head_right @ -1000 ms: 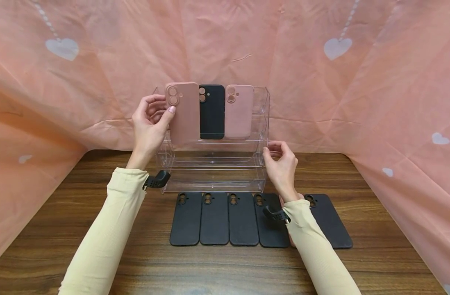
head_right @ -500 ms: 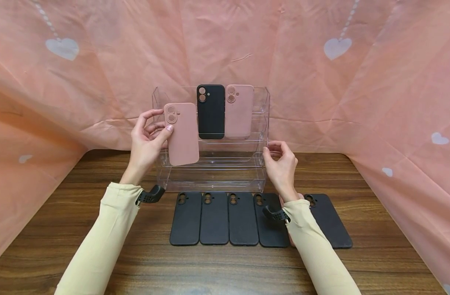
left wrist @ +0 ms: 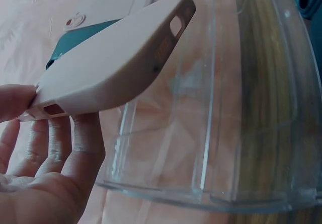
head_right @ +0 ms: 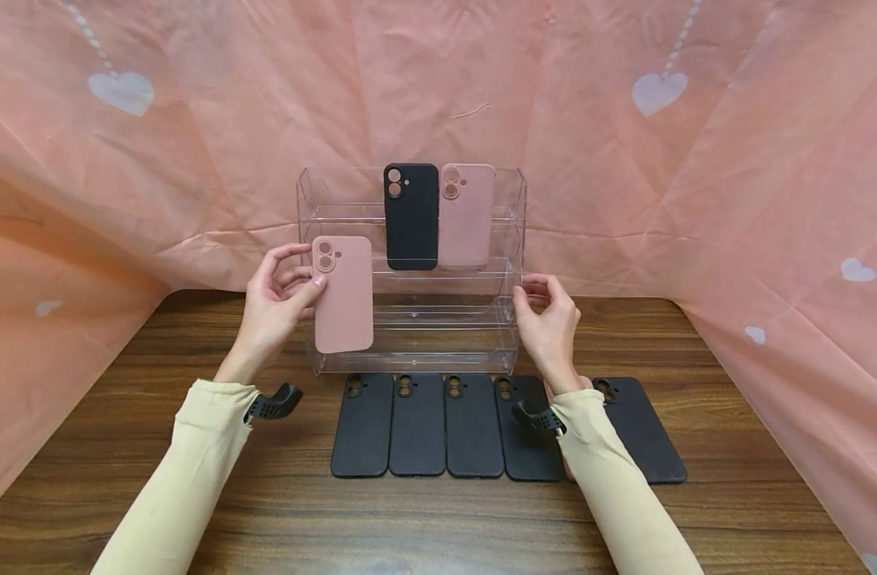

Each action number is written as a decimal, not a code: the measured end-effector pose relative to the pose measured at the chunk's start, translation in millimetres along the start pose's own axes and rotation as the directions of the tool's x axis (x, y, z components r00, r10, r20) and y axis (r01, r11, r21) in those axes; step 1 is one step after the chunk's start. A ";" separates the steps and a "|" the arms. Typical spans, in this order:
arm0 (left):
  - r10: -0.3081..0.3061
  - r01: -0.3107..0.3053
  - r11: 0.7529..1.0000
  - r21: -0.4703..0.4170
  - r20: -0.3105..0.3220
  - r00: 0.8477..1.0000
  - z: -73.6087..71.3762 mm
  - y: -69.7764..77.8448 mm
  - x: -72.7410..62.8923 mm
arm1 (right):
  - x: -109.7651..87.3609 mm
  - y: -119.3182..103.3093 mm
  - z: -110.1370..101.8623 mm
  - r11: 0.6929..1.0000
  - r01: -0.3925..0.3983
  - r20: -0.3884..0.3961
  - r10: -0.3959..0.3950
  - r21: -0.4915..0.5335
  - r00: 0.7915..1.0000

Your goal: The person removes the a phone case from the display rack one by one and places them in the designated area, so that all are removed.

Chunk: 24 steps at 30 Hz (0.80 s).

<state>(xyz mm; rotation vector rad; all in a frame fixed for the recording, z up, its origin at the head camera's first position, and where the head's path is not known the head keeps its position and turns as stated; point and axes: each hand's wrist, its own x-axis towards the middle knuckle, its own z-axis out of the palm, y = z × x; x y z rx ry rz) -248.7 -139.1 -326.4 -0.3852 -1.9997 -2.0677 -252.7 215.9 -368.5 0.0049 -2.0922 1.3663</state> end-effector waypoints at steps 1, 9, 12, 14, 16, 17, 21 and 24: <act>-0.007 0.007 1.000 0.006 0.005 1.000 -1.6 -1.3 -1.1 | 0.0 0.3 0.1 1.000 -0.002 -0.001 0.002 -0.002 1.000; -0.082 0.076 0.995 0.063 0.102 0.991 -14.8 -8.0 -11.1 | -0.1 0.4 -0.4 1.000 -0.005 0.004 0.005 0.008 1.000; -0.112 0.104 0.993 0.057 0.168 0.979 -20.3 -8.8 -14.4 | 0.2 0.7 -0.3 1.000 -0.003 0.001 0.003 0.003 1.000; -0.118 0.110 0.993 0.049 0.207 0.971 -24.0 -9.1 -16.6 | 0.4 1.0 -0.2 1.000 -0.004 0.000 0.004 0.002 1.000; -0.126 0.118 0.992 0.046 0.235 0.964 -27.3 -9.1 -18.9 | 0.5 1.2 -0.1 1.000 -0.003 -0.001 0.003 0.002 1.000; -0.133 0.126 0.991 0.045 0.246 0.960 -29.0 -9.3 -20.0 | 0.5 1.3 -0.2 1.000 -0.002 0.000 0.002 0.001 1.000; -0.175 0.167 0.985 0.053 0.285 0.942 -36.4 -10.8 -24.8 | 0.3 1.8 -0.5 1.000 0.007 0.002 -0.007 -0.002 1.000; -0.217 0.205 0.976 0.073 0.309 0.926 -42.7 -12.7 -28.9 | -0.1 2.3 -0.8 1.000 0.014 0.005 -0.014 -0.005 1.000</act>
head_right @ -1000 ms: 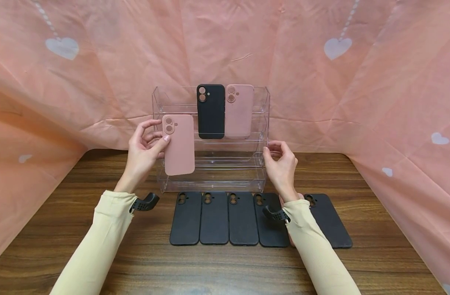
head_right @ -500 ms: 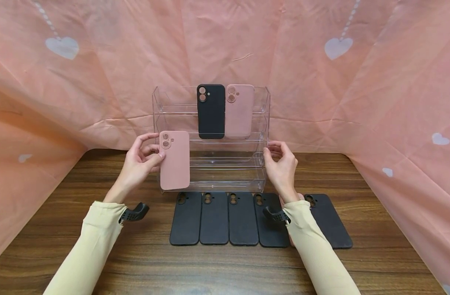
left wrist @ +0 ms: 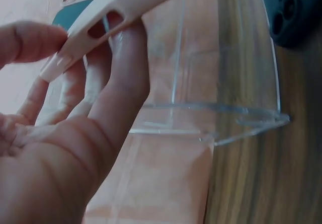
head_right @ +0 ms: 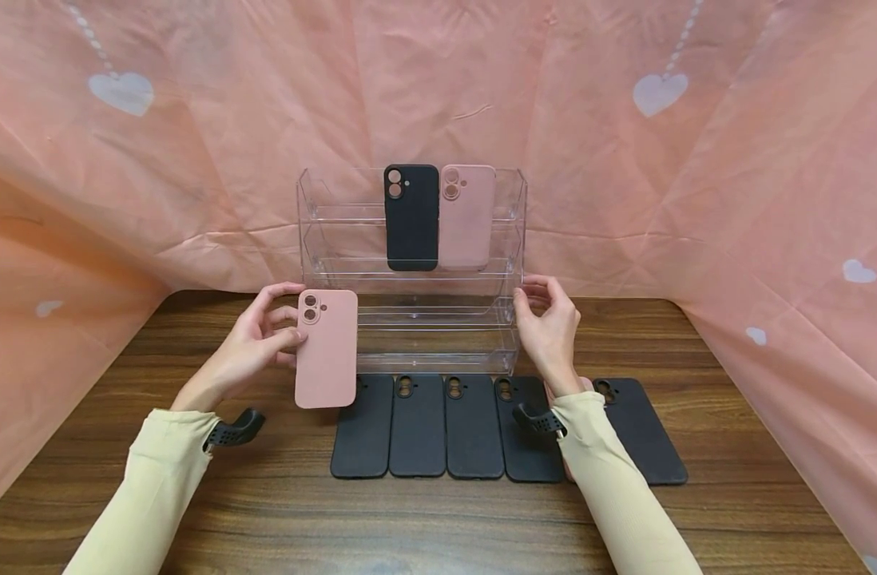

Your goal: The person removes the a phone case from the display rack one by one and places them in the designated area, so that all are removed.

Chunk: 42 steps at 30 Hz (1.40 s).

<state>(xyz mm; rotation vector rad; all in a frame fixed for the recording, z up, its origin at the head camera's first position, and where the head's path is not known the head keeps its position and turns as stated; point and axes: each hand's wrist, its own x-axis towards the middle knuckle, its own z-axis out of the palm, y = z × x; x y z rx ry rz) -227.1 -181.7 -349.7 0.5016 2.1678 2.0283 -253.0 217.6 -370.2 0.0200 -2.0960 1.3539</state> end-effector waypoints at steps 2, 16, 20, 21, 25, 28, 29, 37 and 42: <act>-0.022 0.022 1.000 0.007 0.017 1.000 -4.0 -2.7 -3.9 | 0.0 0.0 0.0 1.000 0.002 0.002 -0.002 -0.001 1.000; -0.155 0.149 0.988 0.043 0.204 0.967 -26.6 -25.5 -29.0 | -1.0 -2.1 0.9 1.000 0.009 0.010 -0.009 0.008 1.000; -0.172 0.170 0.985 0.032 0.260 0.950 -31.4 -34.1 -34.2 | -3.8 -0.6 1.1 1.000 -0.002 0.010 0.002 -0.005 1.000; -0.176 0.174 0.984 0.031 0.268 0.947 -32.4 -35.8 -35.0 | -4.3 -0.4 1.0 1.000 -0.004 0.009 0.004 -0.009 1.000; -0.201 0.195 0.980 0.050 0.285 0.937 -35.4 -40.2 -35.6 | -4.4 -0.8 -0.4 1.000 -0.009 0.001 0.009 -0.012 1.000; -0.242 0.229 0.970 0.081 0.288 0.926 -37.4 -42.2 -34.8 | -3.8 -1.0 -0.9 1.000 -0.006 -0.004 0.006 -0.012 1.000; -0.255 0.239 0.967 0.092 0.289 0.923 -38.0 -42.8 -34.6 | -3.6 -1.0 -0.9 1.000 -0.005 -0.006 0.005 -0.010 1.000; -0.335 0.275 0.934 0.229 0.295 0.895 -42.1 -48.6 -35.9 | -2.4 -2.1 0.1 1.000 0.000 -0.012 0.000 -0.006 1.000; -0.349 0.260 0.913 0.314 0.273 0.897 -42.3 -50.9 -35.4 | -1.7 -2.4 0.1 1.000 0.003 -0.007 -0.003 -0.005 1.000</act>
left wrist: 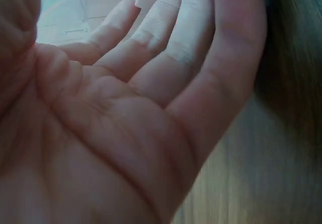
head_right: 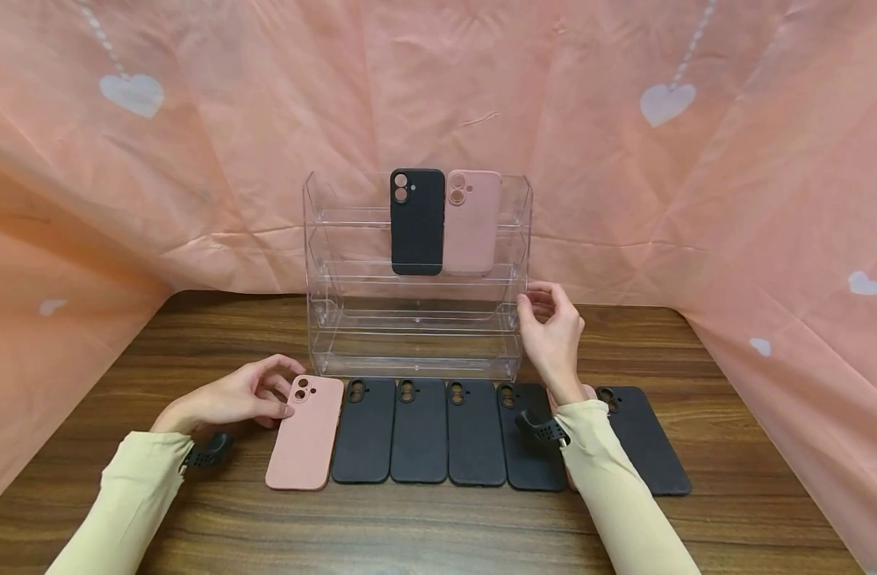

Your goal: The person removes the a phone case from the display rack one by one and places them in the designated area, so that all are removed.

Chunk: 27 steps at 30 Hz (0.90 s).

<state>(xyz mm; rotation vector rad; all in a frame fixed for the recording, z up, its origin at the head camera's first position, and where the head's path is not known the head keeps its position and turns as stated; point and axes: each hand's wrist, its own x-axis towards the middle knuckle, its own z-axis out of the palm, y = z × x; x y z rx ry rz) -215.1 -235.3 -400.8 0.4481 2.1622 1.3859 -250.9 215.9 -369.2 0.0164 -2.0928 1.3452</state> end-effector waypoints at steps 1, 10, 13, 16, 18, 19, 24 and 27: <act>0.000 0.000 1.000 0.013 -0.002 1.000 -0.1 0.4 0.5 | 0.0 0.0 -0.1 1.000 0.000 0.000 0.000 -0.002 1.000; 0.002 -0.001 1.000 0.031 -0.016 1.000 -1.0 -1.6 2.7 | 0.0 0.5 0.2 1.000 -0.007 0.006 0.007 -0.006 1.000; 0.000 0.000 1.000 0.018 -0.016 1.000 -0.7 -2.6 3.3 | 0.0 1.9 0.2 1.000 -0.006 0.006 0.006 -0.008 1.000; -0.003 0.003 1.000 0.009 -0.032 0.999 0.2 -3.4 4.1 | 0.4 3.0 0.6 1.000 -0.007 0.005 0.007 -0.011 1.000; -0.008 0.009 1.000 0.016 -0.057 0.998 0.9 -3.8 4.6 | 0.6 2.8 0.4 1.000 -0.011 0.009 0.012 -0.006 1.000; -0.010 0.012 1.000 0.019 -0.069 0.998 1.3 -3.8 5.0 | 0.8 2.8 0.2 1.000 -0.015 0.011 0.015 -0.005 1.000; -0.022 0.025 0.999 0.030 -0.097 0.995 1.0 -2.8 6.0 | 1.6 3.1 0.6 0.999 -0.030 0.019 0.030 -0.013 0.999; -0.005 0.012 0.998 0.063 -0.107 0.994 -2.2 -1.1 6.5 | 2.7 4.3 0.8 0.999 -0.028 0.017 0.029 -0.015 0.999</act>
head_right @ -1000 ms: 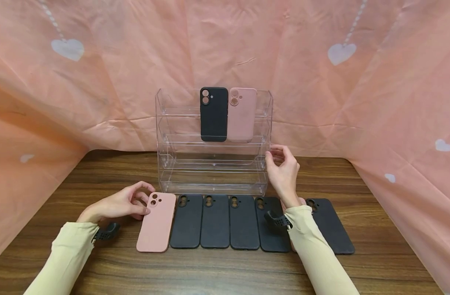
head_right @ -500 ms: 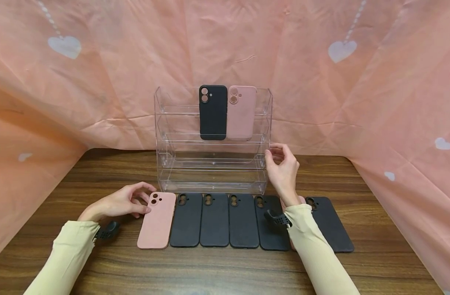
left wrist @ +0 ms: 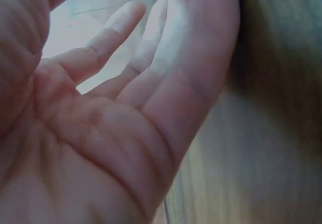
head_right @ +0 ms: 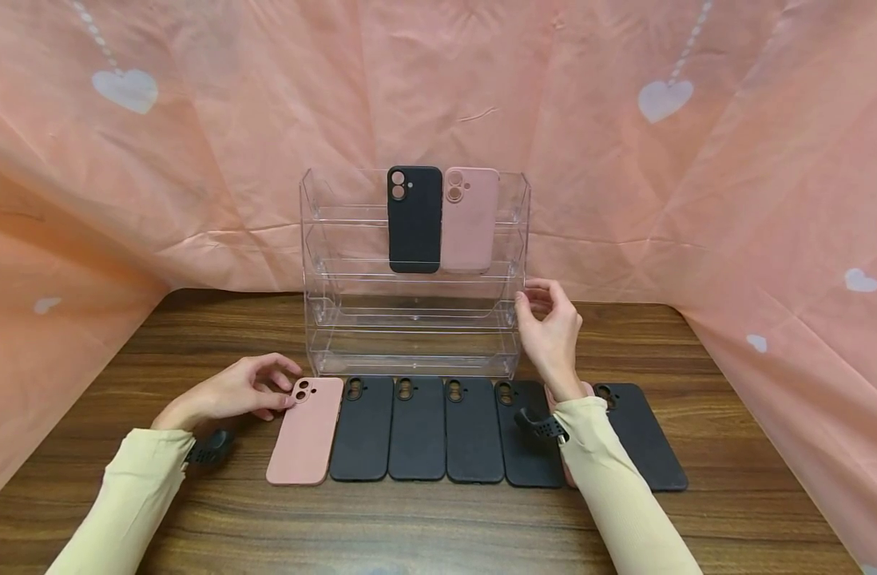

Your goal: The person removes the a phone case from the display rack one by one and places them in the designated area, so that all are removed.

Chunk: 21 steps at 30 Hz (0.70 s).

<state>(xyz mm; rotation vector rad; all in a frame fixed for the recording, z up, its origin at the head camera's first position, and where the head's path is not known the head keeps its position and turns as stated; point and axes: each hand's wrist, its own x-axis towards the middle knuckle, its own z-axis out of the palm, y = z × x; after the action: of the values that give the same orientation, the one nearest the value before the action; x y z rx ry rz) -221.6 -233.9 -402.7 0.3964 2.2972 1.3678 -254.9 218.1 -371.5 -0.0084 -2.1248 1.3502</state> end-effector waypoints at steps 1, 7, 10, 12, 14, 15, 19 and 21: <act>0.014 -0.014 1.000 0.016 -0.011 1.000 -1.6 0.7 0.2 | 0.3 0.8 -0.1 1.000 0.002 -0.001 -0.002 0.002 1.000; 0.126 -0.116 0.990 0.079 -0.141 0.982 -12.8 12.8 2.6 | -0.7 -2.7 -1.2 1.000 0.007 0.007 -0.007 0.004 1.000; 0.175 -0.165 0.984 0.066 -0.208 0.962 -16.4 23.0 3.9 | -1.5 -4.3 -1.7 1.000 0.010 0.012 -0.011 0.003 1.000; 0.209 -0.204 0.978 0.047 -0.234 0.949 -17.2 30.1 4.9 | -1.8 -4.8 -2.0 1.000 0.012 0.013 -0.012 0.004 1.000; 0.235 -0.237 0.971 0.024 -0.254 0.938 -16.8 37.8 5.9 | -2.0 -5.1 -2.2 1.000 0.012 0.013 -0.012 0.007 1.000; 0.249 -0.254 0.967 0.014 -0.261 0.933 -16.3 41.8 6.6 | -2.0 -5.2 -2.2 1.000 0.013 0.011 -0.013 0.007 1.000; 0.302 -0.317 0.949 -0.002 -0.299 0.905 -13.5 59.4 10.1 | -2.1 -4.8 -1.4 1.000 0.018 0.008 -0.018 0.015 1.000; 0.325 -0.345 0.939 -0.007 -0.320 0.890 -11.5 68.8 12.5 | -2.3 -4.5 -1.2 1.000 0.019 0.008 -0.019 0.016 1.000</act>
<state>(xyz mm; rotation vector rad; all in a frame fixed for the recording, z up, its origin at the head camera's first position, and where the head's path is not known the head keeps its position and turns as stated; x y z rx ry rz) -236.6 -204.5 -340.0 0.6174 2.5161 1.7813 -251.0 216.2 -368.6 0.0236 -2.1161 1.3583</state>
